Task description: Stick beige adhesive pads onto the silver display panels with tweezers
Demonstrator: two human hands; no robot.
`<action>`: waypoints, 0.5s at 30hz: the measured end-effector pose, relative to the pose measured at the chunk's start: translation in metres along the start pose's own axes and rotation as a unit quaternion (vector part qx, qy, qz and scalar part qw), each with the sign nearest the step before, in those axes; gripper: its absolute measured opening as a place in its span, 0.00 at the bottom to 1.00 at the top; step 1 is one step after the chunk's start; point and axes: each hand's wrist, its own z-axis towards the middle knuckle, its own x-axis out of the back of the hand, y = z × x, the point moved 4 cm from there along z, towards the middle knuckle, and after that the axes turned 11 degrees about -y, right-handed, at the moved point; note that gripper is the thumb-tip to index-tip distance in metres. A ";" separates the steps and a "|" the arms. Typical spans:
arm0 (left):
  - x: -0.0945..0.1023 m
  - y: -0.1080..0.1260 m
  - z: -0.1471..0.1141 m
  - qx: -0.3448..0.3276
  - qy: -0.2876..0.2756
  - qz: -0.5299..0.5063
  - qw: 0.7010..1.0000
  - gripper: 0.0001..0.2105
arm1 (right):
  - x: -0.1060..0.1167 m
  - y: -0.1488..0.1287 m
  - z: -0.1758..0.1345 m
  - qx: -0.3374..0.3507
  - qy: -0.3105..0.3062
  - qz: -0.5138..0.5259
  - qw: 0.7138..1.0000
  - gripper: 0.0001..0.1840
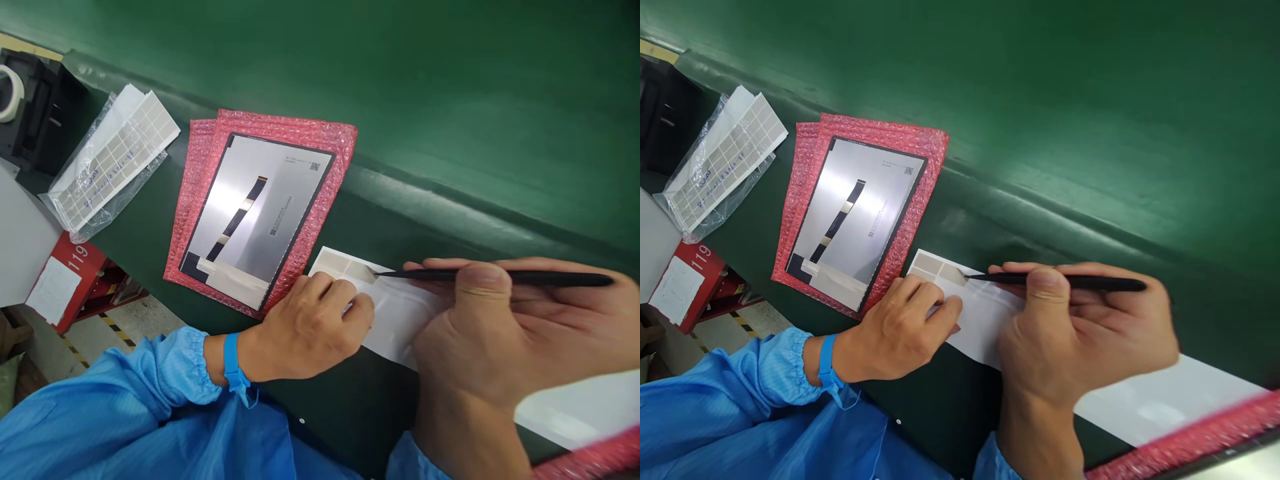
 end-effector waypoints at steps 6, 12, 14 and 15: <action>-0.001 -0.003 -0.002 -0.003 -0.028 0.002 1.000 0.10 | 0.005 0.007 0.004 -0.037 0.010 0.098 0.994 0.13; -0.007 -0.008 -0.001 0.001 -0.038 -0.010 0.999 0.10 | 0.006 0.009 0.006 -0.121 -0.022 0.181 0.976 0.22; -0.009 -0.011 -0.001 -0.003 -0.034 -0.004 0.999 0.10 | 0.012 0.005 0.010 -0.121 -0.012 0.191 0.974 0.26; -0.009 -0.013 0.000 -0.006 -0.029 0.003 1.000 0.10 | 0.019 0.001 0.013 -0.117 -0.004 0.193 0.974 0.28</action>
